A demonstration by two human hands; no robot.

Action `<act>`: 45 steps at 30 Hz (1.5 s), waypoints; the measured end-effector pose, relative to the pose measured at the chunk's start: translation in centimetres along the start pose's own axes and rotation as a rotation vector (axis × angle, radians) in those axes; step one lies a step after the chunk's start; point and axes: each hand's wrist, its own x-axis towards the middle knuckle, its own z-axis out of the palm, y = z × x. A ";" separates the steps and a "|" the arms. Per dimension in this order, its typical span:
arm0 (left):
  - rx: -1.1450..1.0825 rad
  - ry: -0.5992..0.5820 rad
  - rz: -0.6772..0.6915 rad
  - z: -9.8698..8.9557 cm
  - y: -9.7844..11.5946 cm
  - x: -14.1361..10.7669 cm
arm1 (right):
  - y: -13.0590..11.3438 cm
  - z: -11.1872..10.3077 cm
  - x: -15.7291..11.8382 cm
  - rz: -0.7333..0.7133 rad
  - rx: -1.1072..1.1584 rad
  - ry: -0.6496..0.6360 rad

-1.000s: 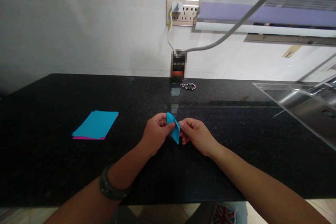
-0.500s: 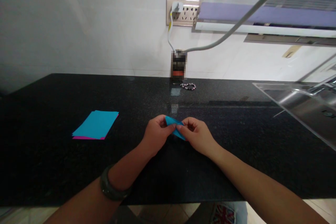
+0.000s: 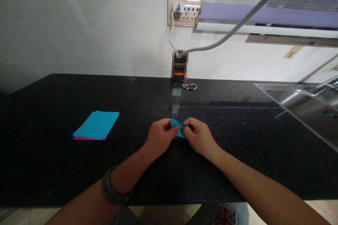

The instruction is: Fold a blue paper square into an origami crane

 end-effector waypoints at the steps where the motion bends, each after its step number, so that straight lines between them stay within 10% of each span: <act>1: 0.006 0.003 0.010 0.0 0.0 0.0 | 0.0 0.0 0.0 0.001 -0.001 -0.001; 20: 0.388 0.040 0.316 -0.2 -0.3 -0.4 | 0.4 0.4 0.4 0.168 0.272 0.014; 45: 0.310 -0.026 0.215 -0.4 -0.5 0.2 | 0.0 0.2 0.3 0.164 0.400 0.063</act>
